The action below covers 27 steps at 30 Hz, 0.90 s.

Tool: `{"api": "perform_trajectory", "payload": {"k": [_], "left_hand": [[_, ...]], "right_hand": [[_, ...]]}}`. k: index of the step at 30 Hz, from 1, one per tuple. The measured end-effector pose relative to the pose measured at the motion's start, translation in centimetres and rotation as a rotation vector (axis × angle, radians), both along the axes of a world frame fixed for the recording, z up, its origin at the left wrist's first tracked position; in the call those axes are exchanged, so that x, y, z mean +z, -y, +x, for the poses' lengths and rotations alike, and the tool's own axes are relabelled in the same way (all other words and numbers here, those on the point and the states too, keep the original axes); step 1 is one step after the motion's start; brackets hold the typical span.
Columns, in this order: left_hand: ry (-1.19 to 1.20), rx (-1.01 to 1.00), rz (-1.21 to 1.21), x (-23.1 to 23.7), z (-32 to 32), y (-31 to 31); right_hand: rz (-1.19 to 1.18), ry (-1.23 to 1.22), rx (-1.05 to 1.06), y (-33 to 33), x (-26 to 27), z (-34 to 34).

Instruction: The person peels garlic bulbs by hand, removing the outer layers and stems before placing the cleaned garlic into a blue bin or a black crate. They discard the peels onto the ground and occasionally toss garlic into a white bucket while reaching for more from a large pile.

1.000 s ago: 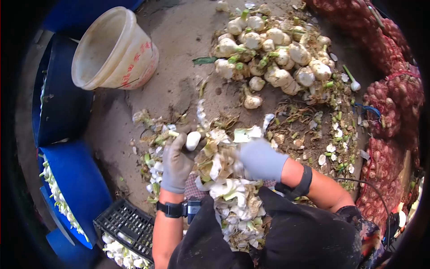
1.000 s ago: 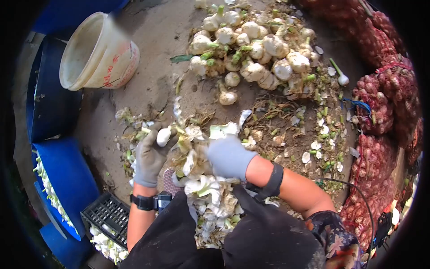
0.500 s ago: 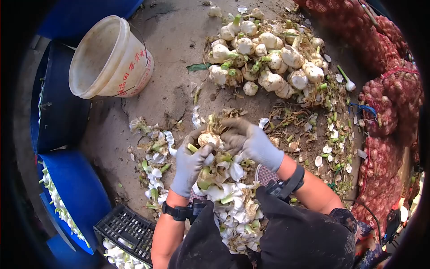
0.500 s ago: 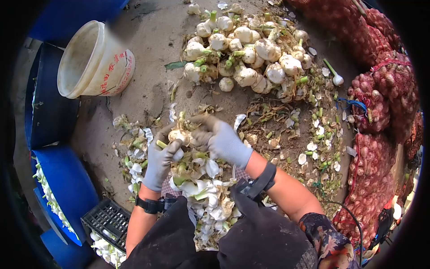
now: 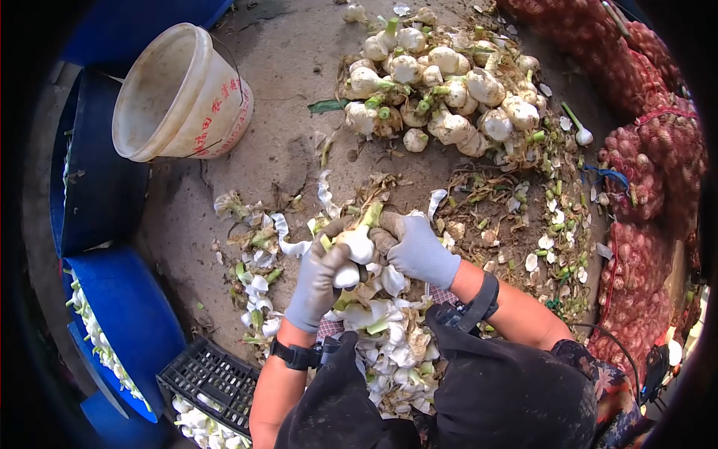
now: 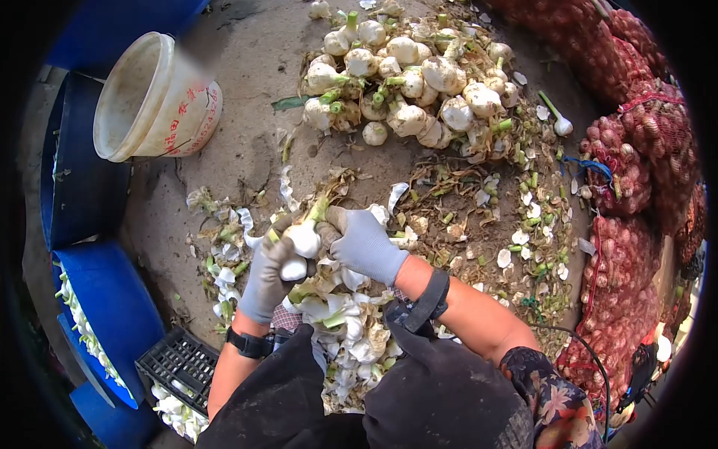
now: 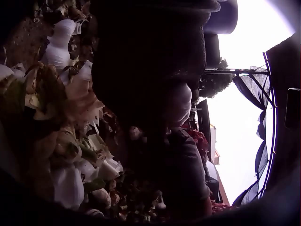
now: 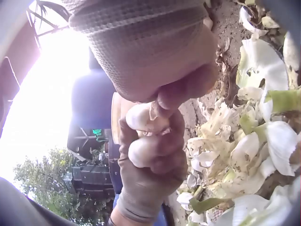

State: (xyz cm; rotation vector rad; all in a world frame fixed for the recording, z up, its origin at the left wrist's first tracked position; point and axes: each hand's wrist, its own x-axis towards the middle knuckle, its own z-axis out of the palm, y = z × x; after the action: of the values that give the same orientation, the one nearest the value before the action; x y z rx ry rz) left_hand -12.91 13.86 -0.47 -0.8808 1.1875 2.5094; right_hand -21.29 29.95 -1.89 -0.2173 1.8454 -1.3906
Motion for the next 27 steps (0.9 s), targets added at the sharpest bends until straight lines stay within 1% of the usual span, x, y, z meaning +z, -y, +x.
{"api": "perform_trajectory", "payload": {"k": [1,2,3,4,5,6,7,8,9,10,12,13,14,16,17,18,20,21,22,24,25,26,27], "left_hand": [[-0.035,-0.029,0.094,-1.2,0.4,0.6],[-0.036,-0.028,0.092,-1.9,0.4,1.2],[-0.132,-0.067,0.297,-2.3,0.3,1.7],[-0.229,-0.108,0.502,-2.7,0.4,2.2],[-0.16,-0.166,0.424,-2.3,0.2,2.6],[-0.16,-0.166,0.423,-1.7,0.2,2.5],[-0.146,-0.141,0.244,-0.7,0.3,2.1],[-0.133,-0.115,0.066,0.1,0.1,1.5],[-0.05,-0.199,-0.214,0.0,-0.6,1.2],[-0.049,-0.2,-0.213,0.2,-0.7,1.1],[-0.031,-0.176,-0.459,0.9,-0.7,1.5],[0.058,-0.064,-0.454,0.9,-0.5,2.0],[0.061,-0.062,-0.457,0.7,-0.5,2.1],[-0.056,-0.129,-0.823,0.0,-0.9,2.2],[-0.212,-0.291,-1.182,0.1,-1.1,2.7],[-0.211,-0.285,-1.179,0.4,-1.2,2.7],[-0.396,-0.616,-1.271,1.5,-1.3,2.7],[-0.263,-0.754,-1.07,1.2,-1.2,3.3],[-0.263,-0.758,-1.074,0.8,-1.0,3.8],[-0.047,-0.427,-0.622,0.6,-0.8,3.9],[0.05,-0.304,-0.355,1.0,-0.4,3.8],[0.048,-0.307,-0.353,0.8,-0.1,3.4],[-0.081,-0.163,-0.257,0.3,0.2,3.0]], "right_hand": [[0.153,-0.355,0.111,0.0,0.1,0.1],[0.304,-0.713,0.222,0.0,0.2,0.1],[0.312,-0.768,0.237,0.0,0.1,0.2],[0.31,-0.769,0.238,0.1,-0.8,0.3],[0.044,-0.661,0.116,0.4,-1.6,0.3],[-0.216,-0.543,-0.008,0.5,-2.2,0.2],[-0.215,-0.542,-0.012,0.2,-2.5,0.4],[-0.296,-0.032,-0.077,0.2,-1.4,0.0],[-0.365,0.48,-0.139,0.2,-0.5,-0.4],[-0.364,0.48,-0.141,0.2,0.1,-0.8],[-0.113,0.457,-0.088,0.2,0.9,-1.5],[-0.203,0.299,-0.055,0.1,-0.4,-1.0],[-0.206,0.301,-0.052,0.1,-0.6,-0.6],[-0.135,0.248,0.096,0.1,-0.7,0.2],[-0.16,0.099,0.068,0.2,-0.9,0.5],[-0.156,0.097,0.072,0.1,-1.1,0.5],[0.015,-0.236,0.269,-0.1,-1.3,0.7],[0.057,-0.218,0.326,-0.2,0.0,0.5],[0.052,-0.219,0.322,-0.1,0.5,0.0],[0.406,-0.501,0.408,-0.3,0.9,-1.7],[0.513,-0.598,0.354,-0.7,-0.7,-2.2],[0.516,-0.598,0.351,-0.8,-0.1,-2.3],[0.51,-0.51,0.491,-0.8,0.9,-2.5]]}}
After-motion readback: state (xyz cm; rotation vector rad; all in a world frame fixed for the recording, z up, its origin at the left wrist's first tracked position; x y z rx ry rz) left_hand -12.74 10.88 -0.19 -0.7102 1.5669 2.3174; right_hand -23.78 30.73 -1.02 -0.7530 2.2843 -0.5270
